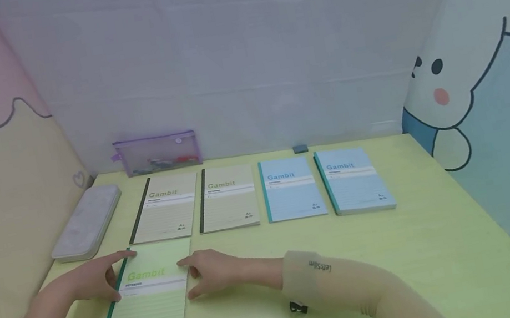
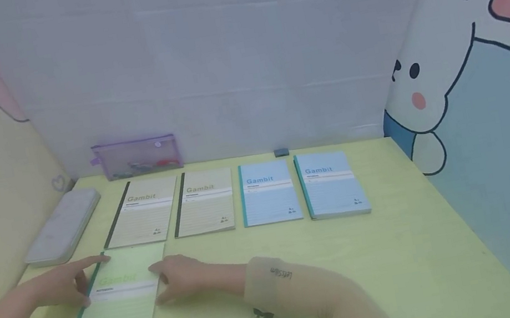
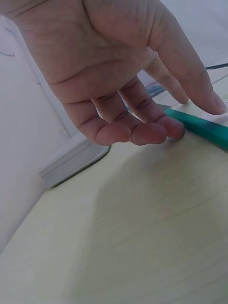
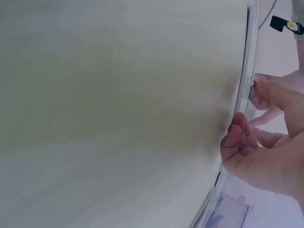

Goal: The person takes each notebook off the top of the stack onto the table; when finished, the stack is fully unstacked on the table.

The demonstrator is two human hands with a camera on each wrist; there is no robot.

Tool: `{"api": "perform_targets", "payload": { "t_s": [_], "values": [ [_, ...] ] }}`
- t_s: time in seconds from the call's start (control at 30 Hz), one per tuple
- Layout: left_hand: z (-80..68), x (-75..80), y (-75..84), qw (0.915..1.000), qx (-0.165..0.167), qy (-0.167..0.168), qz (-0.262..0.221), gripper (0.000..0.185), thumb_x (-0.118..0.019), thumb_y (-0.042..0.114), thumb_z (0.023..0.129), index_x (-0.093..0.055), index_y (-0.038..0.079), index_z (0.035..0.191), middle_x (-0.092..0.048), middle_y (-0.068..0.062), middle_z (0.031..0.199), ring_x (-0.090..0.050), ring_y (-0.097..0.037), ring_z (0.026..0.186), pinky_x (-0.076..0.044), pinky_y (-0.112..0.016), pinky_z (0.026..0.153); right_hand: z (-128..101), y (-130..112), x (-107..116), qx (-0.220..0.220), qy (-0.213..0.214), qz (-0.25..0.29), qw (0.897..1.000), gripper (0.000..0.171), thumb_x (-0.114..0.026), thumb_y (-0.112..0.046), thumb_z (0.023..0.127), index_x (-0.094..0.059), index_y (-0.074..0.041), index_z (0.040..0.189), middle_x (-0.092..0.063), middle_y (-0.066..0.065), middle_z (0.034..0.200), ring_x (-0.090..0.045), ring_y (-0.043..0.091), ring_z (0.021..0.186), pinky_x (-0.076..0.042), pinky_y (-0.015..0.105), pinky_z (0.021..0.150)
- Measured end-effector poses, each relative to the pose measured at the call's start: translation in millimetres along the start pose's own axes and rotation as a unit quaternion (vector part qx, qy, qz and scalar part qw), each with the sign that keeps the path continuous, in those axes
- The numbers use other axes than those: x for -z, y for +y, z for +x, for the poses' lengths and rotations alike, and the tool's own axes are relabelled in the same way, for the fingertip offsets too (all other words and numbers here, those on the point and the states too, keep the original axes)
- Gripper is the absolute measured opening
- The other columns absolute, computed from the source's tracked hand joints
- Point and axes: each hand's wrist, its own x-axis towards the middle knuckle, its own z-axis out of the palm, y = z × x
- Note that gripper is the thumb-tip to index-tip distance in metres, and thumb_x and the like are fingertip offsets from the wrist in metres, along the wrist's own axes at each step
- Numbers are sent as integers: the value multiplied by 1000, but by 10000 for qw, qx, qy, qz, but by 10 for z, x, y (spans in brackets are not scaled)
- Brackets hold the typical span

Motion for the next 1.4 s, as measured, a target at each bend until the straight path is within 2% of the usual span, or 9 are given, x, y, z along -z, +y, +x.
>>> {"api": "perform_targets", "payload": {
  "t_s": [0.07,0.23,0.33,0.5,0.67,0.8,0.97,1.13,1.4],
  "values": [
    [5,32,27,9998,-31,110,161,90,-83,18,68,-34,5,143,-52,-4,78,-47,-16,68,-41,-29,57,-48,11,80,162,-60,215,9996,66,-75,-30,81,-47,-13,138,-55,-7,89,-46,2,70,-37,12,64],
    [31,170,224,9971,-489,442,382,81,-79,26,74,-37,7,141,-52,-1,81,-46,-13,64,-40,-27,55,-215,97,351,509,-144,449,9976,63,-73,-29,83,-47,-16,138,-60,-2,107,-49,2,67,-41,13,63],
    [55,285,423,9934,-770,667,527,73,-75,28,79,-40,9,140,-53,-1,85,-47,-12,66,-40,-25,55,-341,206,520,611,-61,353,9975,61,-73,-31,83,-48,-19,138,-60,0,112,-51,5,74,-41,14,65],
    [136,435,760,9836,-1223,1057,799,62,-71,25,84,-44,11,138,-53,1,84,-48,-12,69,-41,-24,59,-604,439,838,606,197,284,9976,59,-72,-33,84,-49,-22,137,-58,-5,113,-53,11,86,-43,18,71],
    [223,522,1120,9774,-1412,1234,976,56,-68,21,87,-46,12,138,-58,2,88,-53,-12,71,-46,-27,62,-876,669,1157,455,518,189,9974,56,-71,-32,84,-50,-24,136,-56,-9,112,-51,8,89,-45,24,75],
    [332,556,1426,9685,-1618,1573,1055,55,-66,21,89,-45,11,138,-60,1,92,-55,-13,79,-46,-30,68,-1095,889,1371,441,962,-47,9944,54,-71,-29,84,-52,-22,134,-57,-9,111,-50,9,91,-45,27,77],
    [517,542,1806,9556,-2015,1957,892,54,-65,20,90,-45,10,139,-61,1,93,-56,-15,84,-47,-32,71,-1394,1188,1613,232,1510,-254,9879,52,-73,-26,83,-55,-20,131,-58,-5,119,-51,12,96,-46,32,79],
    [702,446,2163,9460,-2197,2225,853,50,-64,21,90,-48,10,136,-62,0,97,-58,-18,92,-48,-34,77,-1683,1511,1805,-140,1857,-488,9813,51,-73,-25,83,-55,-15,130,-56,2,129,-53,19,104,-47,40,87],
    [1094,214,2649,9297,-2568,2529,754,50,-66,24,89,-51,10,134,-64,-6,114,-56,-23,110,-43,-40,96,-2033,2065,1981,-1034,2350,-607,9646,54,-75,-22,81,-55,-16,131,-60,7,120,-51,23,104,-45,45,84]
  ]
}}
